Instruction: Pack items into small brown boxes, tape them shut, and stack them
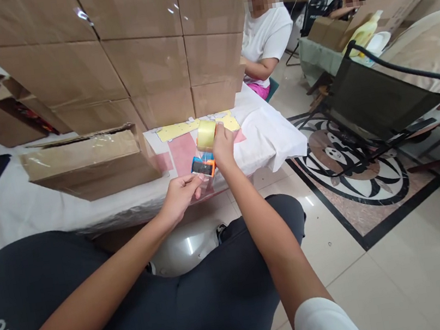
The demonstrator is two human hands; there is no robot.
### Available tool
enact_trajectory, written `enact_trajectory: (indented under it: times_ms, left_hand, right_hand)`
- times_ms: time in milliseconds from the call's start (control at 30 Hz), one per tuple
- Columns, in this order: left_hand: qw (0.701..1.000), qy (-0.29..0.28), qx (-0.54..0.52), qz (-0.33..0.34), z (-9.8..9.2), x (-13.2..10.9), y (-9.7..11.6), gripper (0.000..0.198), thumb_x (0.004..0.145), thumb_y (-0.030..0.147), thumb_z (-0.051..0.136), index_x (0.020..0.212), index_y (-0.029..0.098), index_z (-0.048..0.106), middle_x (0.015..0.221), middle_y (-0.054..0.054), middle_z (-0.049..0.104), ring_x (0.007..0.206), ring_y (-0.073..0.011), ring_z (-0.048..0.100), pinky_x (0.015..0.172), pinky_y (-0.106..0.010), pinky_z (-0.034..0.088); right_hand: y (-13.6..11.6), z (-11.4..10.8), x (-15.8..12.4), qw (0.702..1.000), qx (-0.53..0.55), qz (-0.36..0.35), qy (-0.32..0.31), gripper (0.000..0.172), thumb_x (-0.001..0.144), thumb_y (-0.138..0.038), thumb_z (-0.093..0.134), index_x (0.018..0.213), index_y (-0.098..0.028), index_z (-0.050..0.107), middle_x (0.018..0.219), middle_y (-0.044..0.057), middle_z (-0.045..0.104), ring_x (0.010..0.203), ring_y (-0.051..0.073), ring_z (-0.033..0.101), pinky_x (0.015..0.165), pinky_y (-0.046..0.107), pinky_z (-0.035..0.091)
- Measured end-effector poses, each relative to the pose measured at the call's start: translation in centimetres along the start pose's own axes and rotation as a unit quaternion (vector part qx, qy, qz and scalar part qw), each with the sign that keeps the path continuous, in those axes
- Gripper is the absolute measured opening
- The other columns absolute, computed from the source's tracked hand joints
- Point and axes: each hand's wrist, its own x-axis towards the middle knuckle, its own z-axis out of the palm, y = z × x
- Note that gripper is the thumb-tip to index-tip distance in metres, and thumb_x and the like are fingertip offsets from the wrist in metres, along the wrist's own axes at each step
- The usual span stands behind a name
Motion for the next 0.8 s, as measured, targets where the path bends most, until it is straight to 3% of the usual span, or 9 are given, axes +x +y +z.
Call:
enact_trajectory:
  times_ms: [100,267,400,600,800]
  left_hand:
    - [1.0,-0.017,0.002,0.007,-0.17,0.03,0.35,0.04,0.079,0.055,0.066,0.072,0.016,0.067,0.05,0.003,0.054,0.047,-0.0094,0.04,0.05,-0.024,0.028]
    - [0.999,-0.041,-0.005,0.012,-0.15,-0.03,0.62,0.04,0.077,0.055,0.067,0.077,0.016,0.069,0.053,0.003,0.054,0.052,-0.0102,0.044,0.052,-0.023,0.032]
    - [0.999,-0.04,-0.011,-0.007,-0.03,-0.02,0.64,0.039,0.077,0.054,0.069,0.074,0.016,0.07,0.052,0.003,0.053,0.053,-0.01,0.043,0.053,-0.023,0.031]
    - [0.999,-0.034,-0.013,-0.013,-0.12,-0.12,0.84,0.038,0.076,0.054,0.07,0.072,0.016,0.068,0.051,0.003,0.054,0.051,-0.0103,0.045,0.054,-0.024,0.033]
    - [0.999,-0.02,0.015,0.042,-0.12,-0.72,1.0,0.035,0.08,0.05,0.067,0.071,0.016,0.065,0.053,0.003,0.057,0.051,-0.01,0.047,0.053,-0.024,0.034]
  right_hand:
    - [-0.48,-0.16,-0.14,0.999,0.023,0.029,0.035,0.039,0.098,-0.053,0.04,0.076,-0.021,0.045,0.07,-0.003,0.045,0.062,0.01,0.045,0.056,0.023,0.042]
    - [-0.15,-0.38,0.08,0.999,0.038,0.033,0.018,0.04,0.097,-0.055,0.041,0.077,-0.021,0.047,0.068,-0.003,0.046,0.063,0.012,0.048,0.059,0.026,0.046]
    - [0.18,-0.48,0.25,0.999,0.04,0.01,0.007,0.044,0.096,-0.061,0.039,0.078,-0.022,0.048,0.069,-0.001,0.047,0.071,0.015,0.055,0.065,0.029,0.052]
    - [0.26,-0.33,0.21,0.999,0.046,0.028,0.011,0.042,0.095,-0.061,0.041,0.078,-0.022,0.048,0.068,-0.002,0.047,0.07,0.016,0.057,0.063,0.029,0.053]
    - [-0.26,0.22,-0.13,0.99,0.096,0.099,0.012,0.033,0.096,-0.046,0.041,0.077,-0.021,0.049,0.063,-0.003,0.048,0.061,0.014,0.056,0.061,0.029,0.053]
